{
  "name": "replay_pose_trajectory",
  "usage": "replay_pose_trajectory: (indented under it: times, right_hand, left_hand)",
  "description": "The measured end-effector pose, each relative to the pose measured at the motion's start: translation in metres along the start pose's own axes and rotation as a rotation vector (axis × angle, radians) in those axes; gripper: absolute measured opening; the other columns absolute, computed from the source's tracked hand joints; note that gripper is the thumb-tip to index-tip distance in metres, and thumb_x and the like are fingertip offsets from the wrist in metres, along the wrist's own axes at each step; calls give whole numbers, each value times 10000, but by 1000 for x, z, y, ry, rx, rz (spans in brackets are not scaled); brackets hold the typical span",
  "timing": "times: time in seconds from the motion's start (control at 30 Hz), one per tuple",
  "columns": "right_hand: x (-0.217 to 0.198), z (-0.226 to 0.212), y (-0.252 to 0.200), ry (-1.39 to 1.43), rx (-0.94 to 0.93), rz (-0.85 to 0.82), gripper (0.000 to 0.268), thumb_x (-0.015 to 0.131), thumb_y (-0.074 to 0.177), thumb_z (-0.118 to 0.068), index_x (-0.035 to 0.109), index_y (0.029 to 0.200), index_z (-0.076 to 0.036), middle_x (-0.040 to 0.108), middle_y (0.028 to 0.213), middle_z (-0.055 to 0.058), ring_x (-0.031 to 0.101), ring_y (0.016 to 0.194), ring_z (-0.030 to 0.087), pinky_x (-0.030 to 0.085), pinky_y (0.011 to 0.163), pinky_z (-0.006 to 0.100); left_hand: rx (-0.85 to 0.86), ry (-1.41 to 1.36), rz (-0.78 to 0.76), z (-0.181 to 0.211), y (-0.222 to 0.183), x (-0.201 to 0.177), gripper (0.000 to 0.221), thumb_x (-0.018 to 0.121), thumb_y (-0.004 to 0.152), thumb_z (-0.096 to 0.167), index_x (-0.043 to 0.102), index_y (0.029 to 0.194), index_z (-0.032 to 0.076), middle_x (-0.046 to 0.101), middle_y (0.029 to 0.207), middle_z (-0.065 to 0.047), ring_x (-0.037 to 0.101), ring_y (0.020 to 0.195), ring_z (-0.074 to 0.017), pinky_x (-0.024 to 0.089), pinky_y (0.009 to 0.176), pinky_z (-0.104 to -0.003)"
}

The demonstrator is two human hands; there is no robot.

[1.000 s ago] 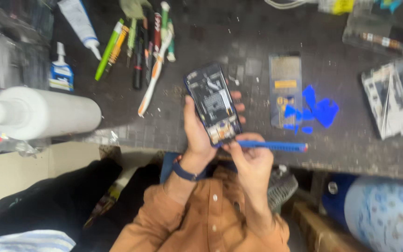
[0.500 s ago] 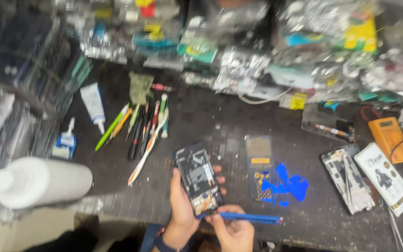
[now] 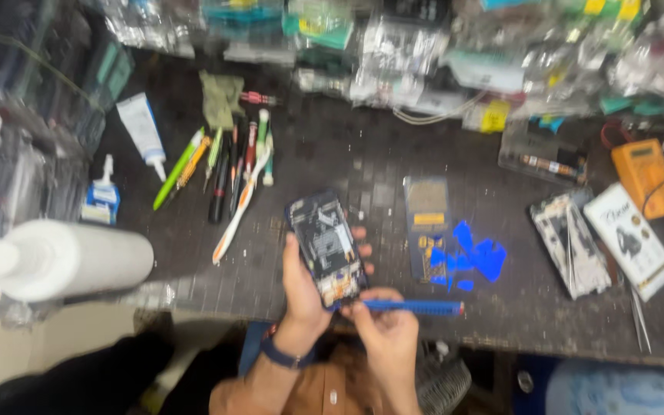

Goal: The person works on a disassembled smartphone, using a blue plastic pry tool to lift and separate internal components near the camera module. They then use a red-handled screwdriver to remove screws from the motherboard area.

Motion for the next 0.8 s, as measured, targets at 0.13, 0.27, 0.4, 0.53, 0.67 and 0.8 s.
replay_pose_trajectory:
  times: [0.13,0.27,0.4,0.53,0.67,0.8]
  right_hand:
    - [9,-12,0,-27,-26,-21,152,653,934,73,597,1075,76,716,962,153,741,866,202,609,824,309]
    - [14,-19,-4,0,-61,-53,142,640,950,81,593,1084,86,722,993,164,741,902,193,617,872,309]
    - [14,-19,-4,37,-20,-33,159,637,934,91,589,1085,83,724,997,158,737,892,189,606,845,303]
    - [13,-17,-4,26,-60,-59,154,635,950,94,585,1095,84,716,995,154,731,901,188,605,861,298]
    - [11,-13,-5,26,-52,-28,152,636,959,98,584,1101,86,697,988,140,728,894,188,611,867,301]
    - [13,-16,-5,40,-88,-55,149,630,965,107,581,1104,85,690,1024,138,725,919,192,617,897,313]
  left_hand:
    - [-3,-38,-50,-3,1,-6,811,186,1049,632,469,1481,7,658,1262,-227,691,1053,-316,625,825,-465]
    - [10,42,-49,1,-2,-3,816,156,1056,624,464,1479,-3,650,1277,-243,690,1072,-326,625,839,-469]
    - [9,54,-54,4,-2,3,795,146,1055,602,458,1494,17,646,1275,-244,690,1071,-326,628,828,-473]
    - [0,30,-59,2,-1,2,806,144,1058,608,453,1498,8,647,1287,-242,687,1070,-318,629,837,-473]
    - [1,-1,-90,-1,0,-2,820,150,1064,625,446,1514,7,641,1314,-242,685,1085,-316,627,859,-469]
    - [9,7,-129,-1,0,-5,820,160,1074,633,438,1525,7,632,1337,-251,683,1115,-324,621,894,-472]
Point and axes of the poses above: each hand's wrist, its own y-axis towards the middle knuckle, its own x-axis out of the palm, z = x × y, the point moved 5 cm from there along y, towards the middle knuckle
